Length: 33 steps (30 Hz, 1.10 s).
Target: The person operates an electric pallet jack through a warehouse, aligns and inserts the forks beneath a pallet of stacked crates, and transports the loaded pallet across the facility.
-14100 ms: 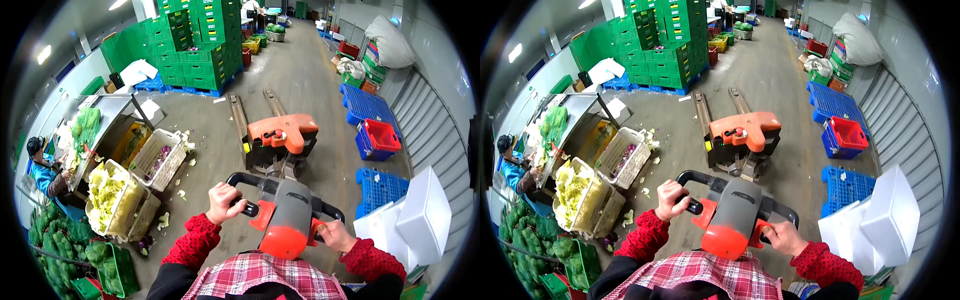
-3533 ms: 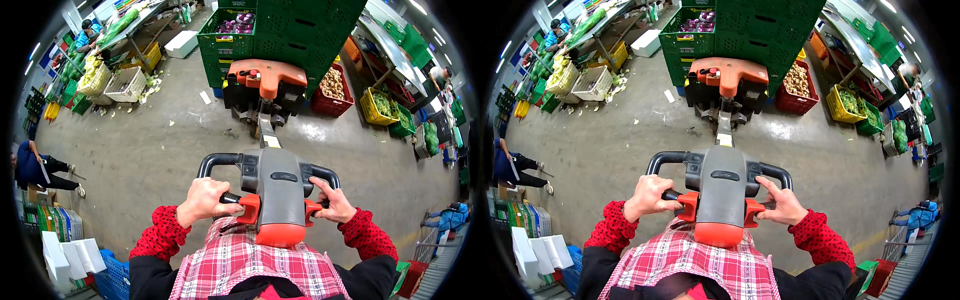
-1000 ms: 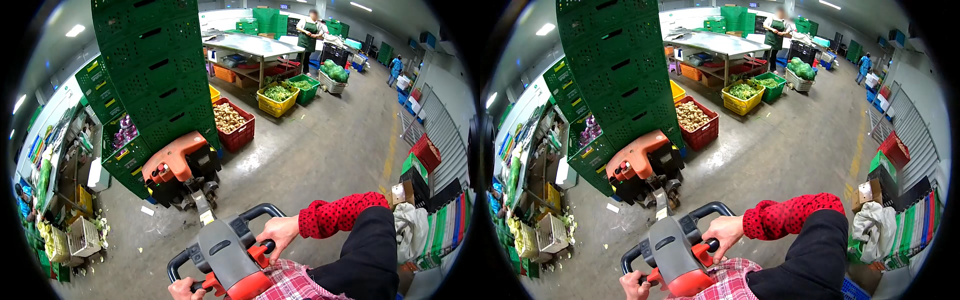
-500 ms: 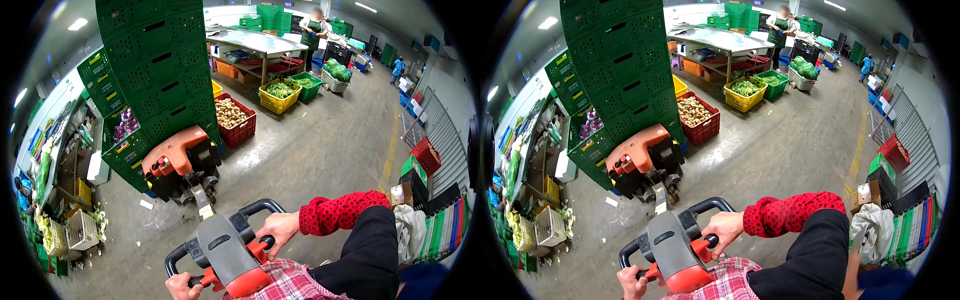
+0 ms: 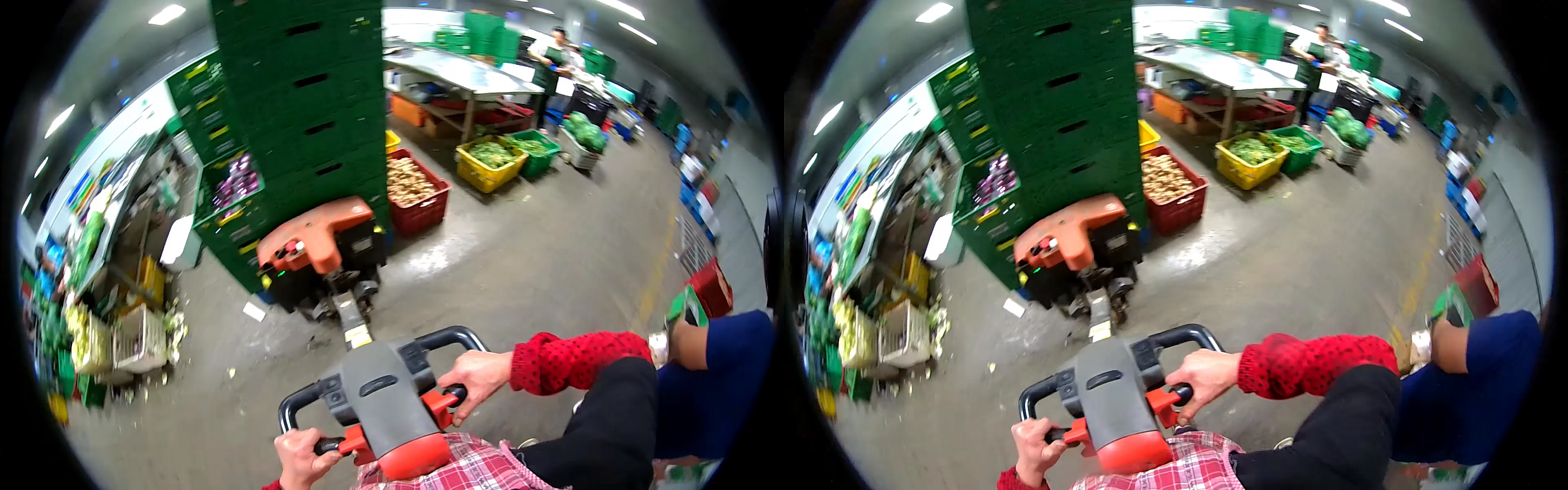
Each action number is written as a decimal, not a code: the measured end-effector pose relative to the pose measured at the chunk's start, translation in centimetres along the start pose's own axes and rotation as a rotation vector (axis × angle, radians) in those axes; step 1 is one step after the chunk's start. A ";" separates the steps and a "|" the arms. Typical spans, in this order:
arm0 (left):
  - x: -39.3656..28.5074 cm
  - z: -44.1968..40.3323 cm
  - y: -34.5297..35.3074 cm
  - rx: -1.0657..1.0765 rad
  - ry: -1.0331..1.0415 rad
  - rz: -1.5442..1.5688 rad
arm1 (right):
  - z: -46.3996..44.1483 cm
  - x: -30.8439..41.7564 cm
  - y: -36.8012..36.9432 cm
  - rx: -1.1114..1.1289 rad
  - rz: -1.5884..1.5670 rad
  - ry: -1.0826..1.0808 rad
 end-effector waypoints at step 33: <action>12.8 2.1 -11.8 0.196 0.227 0.070 | -9.3 12.2 7.9 -0.070 -0.099 0.122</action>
Point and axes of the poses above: each hand's wrist, its own z-axis away from the middle knuckle, its own y-axis out of the palm, x = y × z, the point moved 1 cm from there along -z, towards the middle knuckle, and after that the axes turned 8 degrees about -z, right-handed, at the moved point
